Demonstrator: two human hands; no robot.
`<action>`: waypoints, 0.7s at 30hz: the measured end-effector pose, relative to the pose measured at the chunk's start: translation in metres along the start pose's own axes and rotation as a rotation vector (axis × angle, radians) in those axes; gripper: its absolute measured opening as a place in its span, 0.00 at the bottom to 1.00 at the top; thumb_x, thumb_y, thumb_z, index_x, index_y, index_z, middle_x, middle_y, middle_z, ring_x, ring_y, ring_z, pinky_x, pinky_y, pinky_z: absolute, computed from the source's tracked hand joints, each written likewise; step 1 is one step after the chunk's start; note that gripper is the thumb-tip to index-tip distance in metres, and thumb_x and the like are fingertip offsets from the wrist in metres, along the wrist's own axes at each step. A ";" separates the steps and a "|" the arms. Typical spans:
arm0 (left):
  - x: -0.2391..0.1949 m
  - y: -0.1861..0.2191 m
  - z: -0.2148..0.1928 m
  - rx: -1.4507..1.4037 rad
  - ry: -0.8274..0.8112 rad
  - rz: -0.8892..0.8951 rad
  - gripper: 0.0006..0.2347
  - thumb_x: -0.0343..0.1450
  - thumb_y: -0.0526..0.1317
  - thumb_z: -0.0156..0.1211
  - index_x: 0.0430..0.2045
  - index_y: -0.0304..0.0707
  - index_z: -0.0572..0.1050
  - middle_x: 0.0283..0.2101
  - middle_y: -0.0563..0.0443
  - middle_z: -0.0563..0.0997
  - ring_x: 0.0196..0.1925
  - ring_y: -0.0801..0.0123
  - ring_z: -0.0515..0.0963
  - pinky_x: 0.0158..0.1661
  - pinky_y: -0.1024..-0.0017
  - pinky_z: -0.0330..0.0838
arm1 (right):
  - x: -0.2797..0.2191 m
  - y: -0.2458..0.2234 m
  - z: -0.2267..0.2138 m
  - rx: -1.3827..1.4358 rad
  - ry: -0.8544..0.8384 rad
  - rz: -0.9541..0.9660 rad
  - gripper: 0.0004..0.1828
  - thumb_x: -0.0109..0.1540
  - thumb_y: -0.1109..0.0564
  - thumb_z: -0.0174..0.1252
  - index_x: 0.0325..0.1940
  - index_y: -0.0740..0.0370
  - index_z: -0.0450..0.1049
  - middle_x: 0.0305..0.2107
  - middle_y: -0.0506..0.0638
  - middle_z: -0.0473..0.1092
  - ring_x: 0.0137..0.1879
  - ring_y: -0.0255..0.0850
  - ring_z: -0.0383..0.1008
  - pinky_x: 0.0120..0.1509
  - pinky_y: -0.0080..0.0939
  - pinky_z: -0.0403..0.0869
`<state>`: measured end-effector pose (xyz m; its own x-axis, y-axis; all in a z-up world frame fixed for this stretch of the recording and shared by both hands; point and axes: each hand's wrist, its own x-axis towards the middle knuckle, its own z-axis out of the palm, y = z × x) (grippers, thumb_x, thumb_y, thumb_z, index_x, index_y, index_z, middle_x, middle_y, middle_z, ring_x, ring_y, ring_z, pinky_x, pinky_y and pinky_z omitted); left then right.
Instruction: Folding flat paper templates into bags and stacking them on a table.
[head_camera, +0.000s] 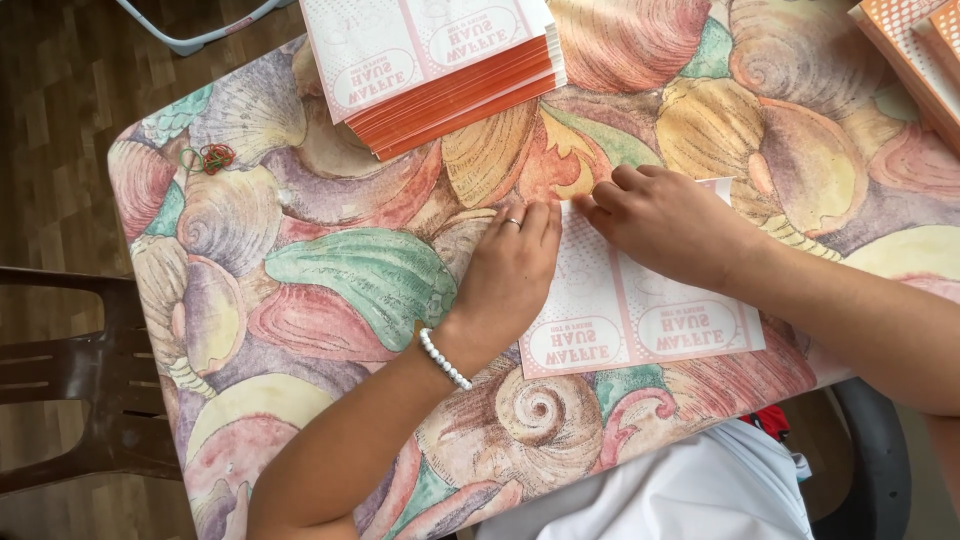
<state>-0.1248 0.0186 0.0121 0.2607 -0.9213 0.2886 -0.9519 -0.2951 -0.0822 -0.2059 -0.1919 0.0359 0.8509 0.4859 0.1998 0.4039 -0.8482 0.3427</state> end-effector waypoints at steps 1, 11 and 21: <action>-0.001 -0.001 0.008 0.039 0.018 0.004 0.15 0.72 0.29 0.53 0.53 0.21 0.73 0.44 0.37 0.75 0.51 0.52 0.79 0.49 0.62 0.78 | -0.002 0.001 0.004 -0.002 -0.005 -0.009 0.07 0.62 0.59 0.58 0.43 0.54 0.78 0.27 0.45 0.70 0.39 0.40 0.73 0.43 0.37 0.73; 0.000 -0.007 -0.004 0.116 0.093 -0.021 0.18 0.65 0.32 0.56 0.52 0.34 0.74 0.38 0.50 0.69 0.40 0.62 0.77 0.32 0.74 0.81 | -0.004 0.007 0.000 0.013 -0.031 -0.027 0.03 0.62 0.61 0.57 0.35 0.57 0.76 0.31 0.43 0.68 0.40 0.38 0.71 0.44 0.36 0.73; 0.001 -0.001 -0.006 0.038 0.013 -0.032 0.22 0.67 0.32 0.55 0.58 0.30 0.73 0.46 0.41 0.71 0.52 0.51 0.75 0.47 0.62 0.81 | -0.005 0.004 -0.002 0.008 -0.047 -0.004 0.05 0.63 0.62 0.58 0.32 0.56 0.76 0.31 0.43 0.65 0.40 0.36 0.69 0.44 0.35 0.72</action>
<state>-0.1247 0.0197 0.0182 0.2885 -0.9080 0.3039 -0.9363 -0.3338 -0.1087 -0.2096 -0.1973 0.0384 0.8641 0.4787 0.1554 0.4094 -0.8482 0.3361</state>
